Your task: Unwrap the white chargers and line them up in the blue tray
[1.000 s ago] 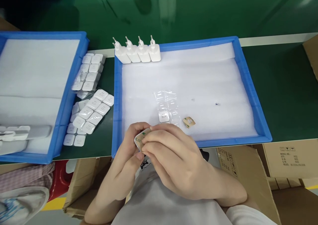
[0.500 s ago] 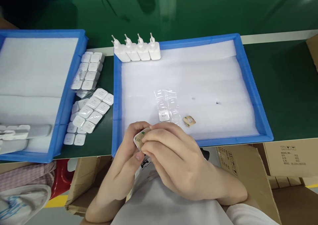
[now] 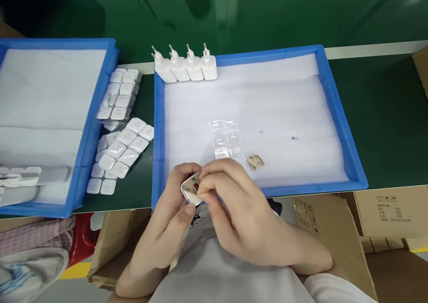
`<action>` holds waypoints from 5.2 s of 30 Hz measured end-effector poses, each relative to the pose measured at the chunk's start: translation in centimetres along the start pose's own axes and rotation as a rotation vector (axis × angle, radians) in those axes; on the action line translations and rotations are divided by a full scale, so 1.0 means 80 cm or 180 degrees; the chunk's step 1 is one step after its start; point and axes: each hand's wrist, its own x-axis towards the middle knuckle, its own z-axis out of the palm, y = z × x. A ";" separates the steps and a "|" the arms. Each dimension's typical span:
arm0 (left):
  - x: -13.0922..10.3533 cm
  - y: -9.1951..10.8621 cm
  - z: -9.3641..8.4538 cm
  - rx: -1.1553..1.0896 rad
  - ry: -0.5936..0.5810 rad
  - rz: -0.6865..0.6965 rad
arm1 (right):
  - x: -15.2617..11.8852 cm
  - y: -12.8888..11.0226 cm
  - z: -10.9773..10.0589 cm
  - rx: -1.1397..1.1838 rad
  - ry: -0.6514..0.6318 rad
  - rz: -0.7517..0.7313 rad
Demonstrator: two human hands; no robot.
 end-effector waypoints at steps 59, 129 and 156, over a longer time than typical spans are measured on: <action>0.053 0.000 0.016 0.1531 0.0779 0.0132 | 0.009 0.069 -0.025 -0.1553 0.0140 -0.0123; 0.031 -0.017 -0.011 -0.0883 0.0561 0.0202 | -0.019 0.037 -0.030 0.1091 0.0991 0.0339; 0.017 -0.003 0.026 -0.0982 0.0285 0.0511 | -0.001 0.030 -0.009 -0.0014 0.0481 -0.1405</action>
